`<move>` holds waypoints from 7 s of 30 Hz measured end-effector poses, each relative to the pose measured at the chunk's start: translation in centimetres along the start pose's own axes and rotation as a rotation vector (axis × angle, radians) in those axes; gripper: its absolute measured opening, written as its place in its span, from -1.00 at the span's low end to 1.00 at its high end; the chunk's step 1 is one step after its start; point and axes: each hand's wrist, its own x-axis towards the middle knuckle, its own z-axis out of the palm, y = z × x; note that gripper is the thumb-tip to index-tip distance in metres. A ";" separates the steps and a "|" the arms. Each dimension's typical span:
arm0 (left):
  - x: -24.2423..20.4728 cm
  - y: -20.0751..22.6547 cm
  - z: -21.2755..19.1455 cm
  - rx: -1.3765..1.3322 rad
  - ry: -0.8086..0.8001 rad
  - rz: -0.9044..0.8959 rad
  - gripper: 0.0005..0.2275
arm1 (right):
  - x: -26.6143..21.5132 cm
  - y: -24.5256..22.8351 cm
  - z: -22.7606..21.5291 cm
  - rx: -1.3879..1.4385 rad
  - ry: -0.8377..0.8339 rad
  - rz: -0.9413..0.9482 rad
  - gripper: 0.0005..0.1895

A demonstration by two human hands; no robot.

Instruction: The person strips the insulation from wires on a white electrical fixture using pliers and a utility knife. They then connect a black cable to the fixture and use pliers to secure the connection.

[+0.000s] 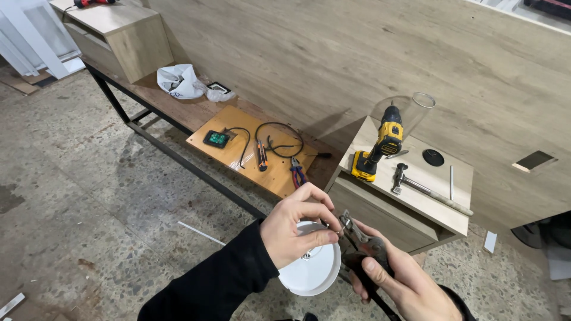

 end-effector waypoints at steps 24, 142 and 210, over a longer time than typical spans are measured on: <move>-0.6 -0.7 -1.7 -0.013 -0.041 0.038 -0.90 | 1.3 0.3 -1.0 -0.246 -0.086 -0.063 -0.28; 15.3 -22.5 -13.2 -0.352 -0.484 -0.136 -0.83 | 27.1 16.2 8.6 0.401 1.148 -0.111 -0.72; 20.8 -1.9 60.7 -0.383 -0.275 -0.263 -0.67 | -28.6 16.8 -48.7 -0.807 0.828 -0.698 -0.90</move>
